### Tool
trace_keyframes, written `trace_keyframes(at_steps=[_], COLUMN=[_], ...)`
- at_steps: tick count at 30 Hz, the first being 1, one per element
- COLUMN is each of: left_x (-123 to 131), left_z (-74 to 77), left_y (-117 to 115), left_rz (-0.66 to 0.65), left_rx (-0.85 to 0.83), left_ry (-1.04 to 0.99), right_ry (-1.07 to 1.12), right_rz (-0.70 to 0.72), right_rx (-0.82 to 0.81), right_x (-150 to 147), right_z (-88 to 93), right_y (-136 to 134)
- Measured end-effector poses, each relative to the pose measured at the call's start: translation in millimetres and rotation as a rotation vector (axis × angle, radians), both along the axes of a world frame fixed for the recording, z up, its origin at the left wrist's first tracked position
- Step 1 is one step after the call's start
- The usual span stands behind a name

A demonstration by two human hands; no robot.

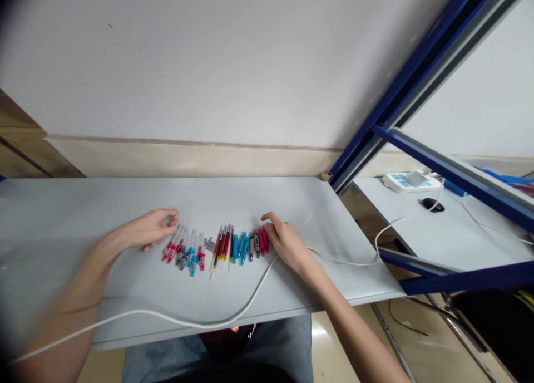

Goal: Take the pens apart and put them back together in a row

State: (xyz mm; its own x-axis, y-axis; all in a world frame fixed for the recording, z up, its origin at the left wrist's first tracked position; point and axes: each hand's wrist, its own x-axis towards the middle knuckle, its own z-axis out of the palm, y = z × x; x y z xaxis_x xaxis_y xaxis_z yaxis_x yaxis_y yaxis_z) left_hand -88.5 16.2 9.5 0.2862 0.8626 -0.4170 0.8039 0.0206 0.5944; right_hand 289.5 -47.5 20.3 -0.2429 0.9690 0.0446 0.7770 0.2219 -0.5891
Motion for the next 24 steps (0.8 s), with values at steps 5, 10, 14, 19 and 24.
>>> trace_keyframes(at_steps=[5,10,14,19,24], left_x=[-3,-4,-2,3,10], left_z=[3.9,4.4,2.2,4.6,3.6], left_y=[-1,-2,-2,2,3], left_rz=[-0.024,-0.004,-0.006,-0.052,-0.032], left_rx=[0.004,-0.042,-0.075,0.2,0.445], left_ry=[-0.037,-0.047,-0.023,0.084,0.27], right_ry=[0.011,0.007,0.002,-0.043,-0.126], right_rz=[0.082,0.055,0.067,0.039,0.051], right_rx=[-0.022,-0.01,-0.008,0.005,0.073], right_x=[-2,1,2,-1,-14], right_z=[3.6,-3.4,-6.3,-6.4,-8.3], right_y=[3,6,8,25,56])
